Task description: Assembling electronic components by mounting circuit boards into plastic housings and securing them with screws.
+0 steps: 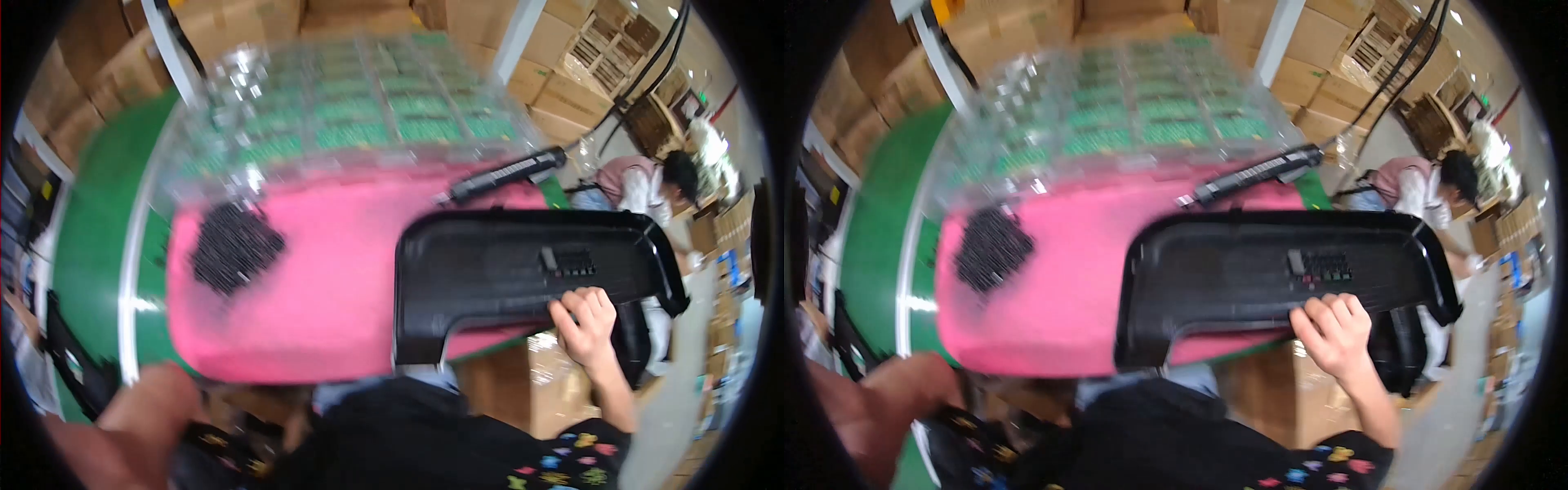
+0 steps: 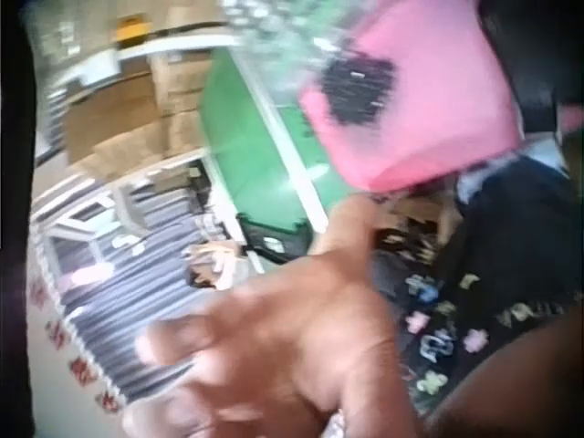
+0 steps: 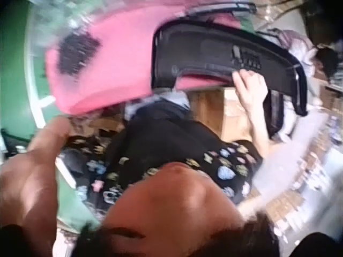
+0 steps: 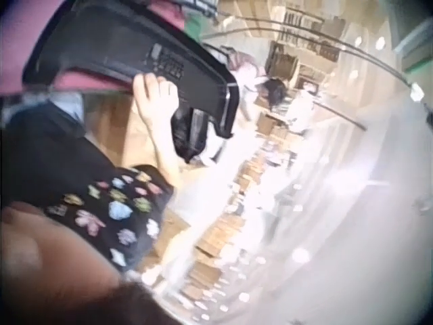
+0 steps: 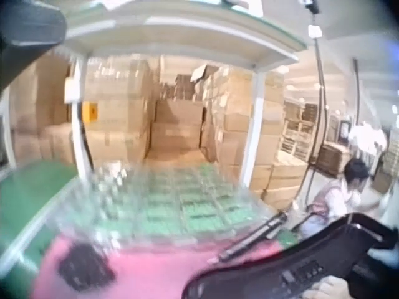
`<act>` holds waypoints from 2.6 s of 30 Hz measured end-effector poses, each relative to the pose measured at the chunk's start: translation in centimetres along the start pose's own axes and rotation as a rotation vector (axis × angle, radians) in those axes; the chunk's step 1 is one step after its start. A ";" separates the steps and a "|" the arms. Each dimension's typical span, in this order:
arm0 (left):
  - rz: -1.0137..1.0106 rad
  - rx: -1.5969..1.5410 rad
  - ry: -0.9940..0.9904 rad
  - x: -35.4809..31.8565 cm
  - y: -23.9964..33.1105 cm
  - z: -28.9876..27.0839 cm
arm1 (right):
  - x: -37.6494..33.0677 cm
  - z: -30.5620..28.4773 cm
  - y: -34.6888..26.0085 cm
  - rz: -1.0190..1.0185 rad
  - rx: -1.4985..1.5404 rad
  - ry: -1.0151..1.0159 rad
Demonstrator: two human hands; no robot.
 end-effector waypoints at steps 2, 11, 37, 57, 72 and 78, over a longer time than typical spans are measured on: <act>0.051 0.019 0.039 -3.7 -2.7 -1.9 | 1.2 1.3 -1.2 -0.065 0.137 -0.022; -0.030 0.045 0.305 -24.2 1.3 -10.9 | 4.2 2.7 -8.0 -0.258 0.541 -0.150; -0.355 -0.447 -0.488 -11.4 1.3 18.9 | 31.1 33.8 28.1 0.661 -0.169 -0.376; -0.404 -0.487 -0.458 -11.3 1.2 18.6 | 33.8 31.1 25.8 0.401 -0.205 0.163; -0.924 -1.787 -0.069 -6.0 1.7 14.6 | 20.3 2.0 -2.4 0.518 1.658 0.107; -0.745 -1.260 -0.286 -3.7 2.1 15.1 | 16.6 0.3 0.2 0.206 0.646 0.435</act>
Point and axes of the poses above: each hand's wrist, its own x-axis towards the middle knuckle, its own z-axis out of the palm, y = z × x, the point moved 6 cm from there along x, towards the middle knuckle, and after that the axes turned 5 degrees about y, right-handed, at the moved point
